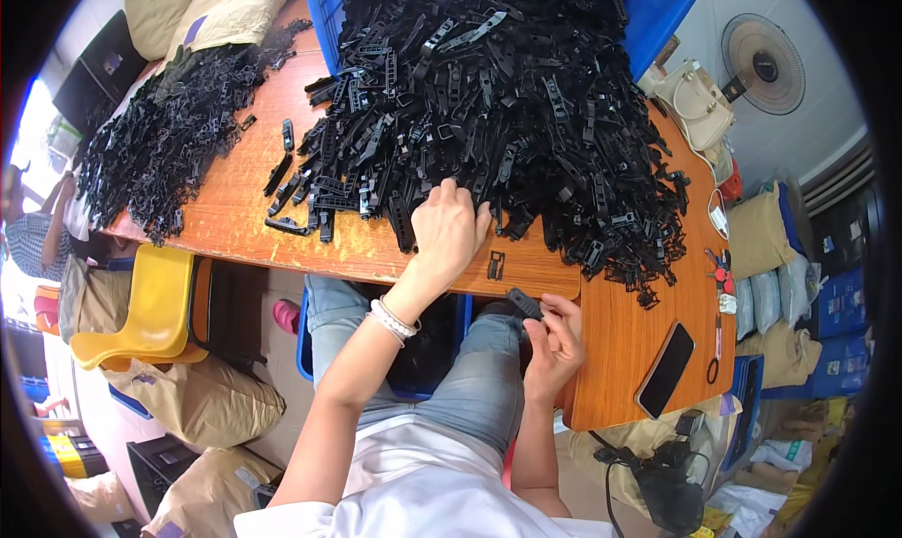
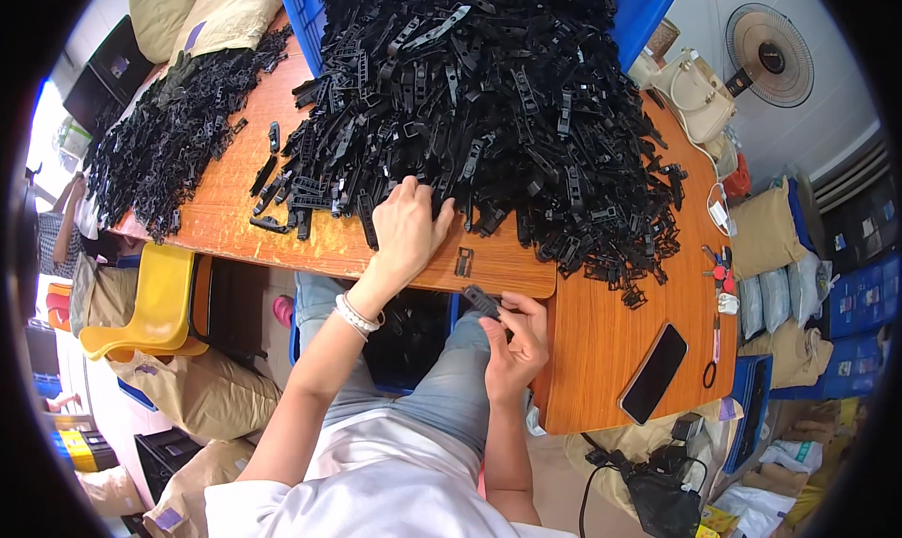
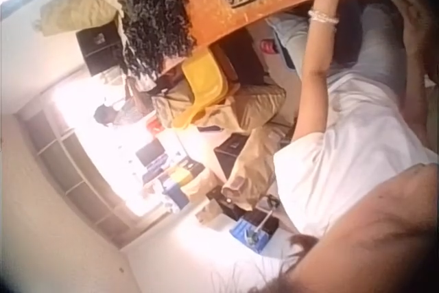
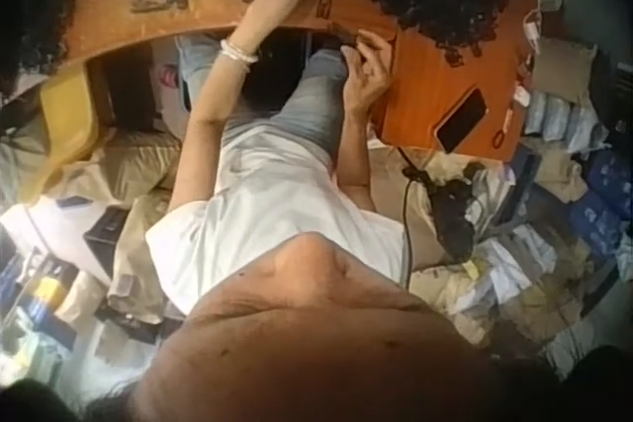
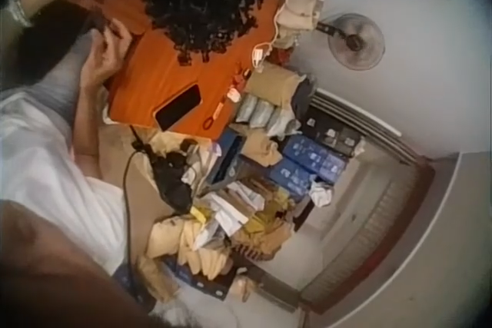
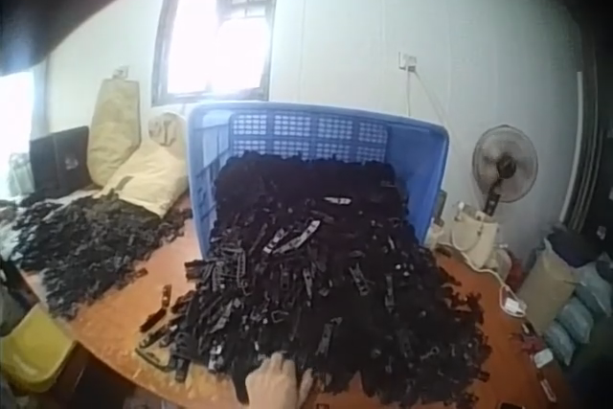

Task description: Manually assembling small black plastic components by hand at a workbench.

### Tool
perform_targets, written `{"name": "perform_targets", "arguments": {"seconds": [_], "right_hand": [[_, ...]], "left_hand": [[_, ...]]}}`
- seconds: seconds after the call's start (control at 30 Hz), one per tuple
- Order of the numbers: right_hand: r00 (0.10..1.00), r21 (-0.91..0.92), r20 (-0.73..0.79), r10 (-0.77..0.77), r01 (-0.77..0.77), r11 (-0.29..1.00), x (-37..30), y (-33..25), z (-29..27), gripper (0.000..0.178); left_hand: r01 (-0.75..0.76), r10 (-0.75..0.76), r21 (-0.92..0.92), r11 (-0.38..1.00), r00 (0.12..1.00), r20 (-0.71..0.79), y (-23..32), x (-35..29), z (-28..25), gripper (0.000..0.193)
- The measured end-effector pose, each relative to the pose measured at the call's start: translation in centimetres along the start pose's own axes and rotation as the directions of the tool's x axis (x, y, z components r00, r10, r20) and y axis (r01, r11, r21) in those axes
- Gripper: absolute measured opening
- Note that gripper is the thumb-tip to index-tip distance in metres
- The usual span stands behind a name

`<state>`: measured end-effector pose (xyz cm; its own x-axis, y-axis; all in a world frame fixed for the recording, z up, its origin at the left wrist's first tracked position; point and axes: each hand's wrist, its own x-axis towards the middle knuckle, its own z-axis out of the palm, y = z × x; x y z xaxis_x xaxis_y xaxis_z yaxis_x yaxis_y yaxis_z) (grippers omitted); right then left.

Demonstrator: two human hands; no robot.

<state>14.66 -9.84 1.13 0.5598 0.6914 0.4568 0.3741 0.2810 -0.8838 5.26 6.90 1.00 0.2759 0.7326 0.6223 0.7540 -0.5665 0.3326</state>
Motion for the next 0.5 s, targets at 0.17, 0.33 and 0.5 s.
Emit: {"name": "perform_targets", "arguments": {"seconds": [0.17,0.33,0.5], "right_hand": [[0.956,0.209,-0.01,0.295,-0.286,0.935,-0.2,1.3,-0.1,0.017],[0.868,0.319,0.025,0.496,-0.477,0.819,0.5,2.2,0.6,0.016],[0.856,0.424,0.212,0.471,-0.515,0.745,1.4,1.2,1.3,0.014]], "left_hand": [[0.093,-0.101,-0.158,0.983,0.994,-0.042,-0.4,-1.7,-2.0,0.024],[0.371,-0.298,-0.646,0.666,0.927,0.225,-0.4,-6.0,-4.4,0.019],[0.33,-0.113,-0.785,0.524,0.941,0.319,-1.1,-7.8,-5.5,0.027]]}}
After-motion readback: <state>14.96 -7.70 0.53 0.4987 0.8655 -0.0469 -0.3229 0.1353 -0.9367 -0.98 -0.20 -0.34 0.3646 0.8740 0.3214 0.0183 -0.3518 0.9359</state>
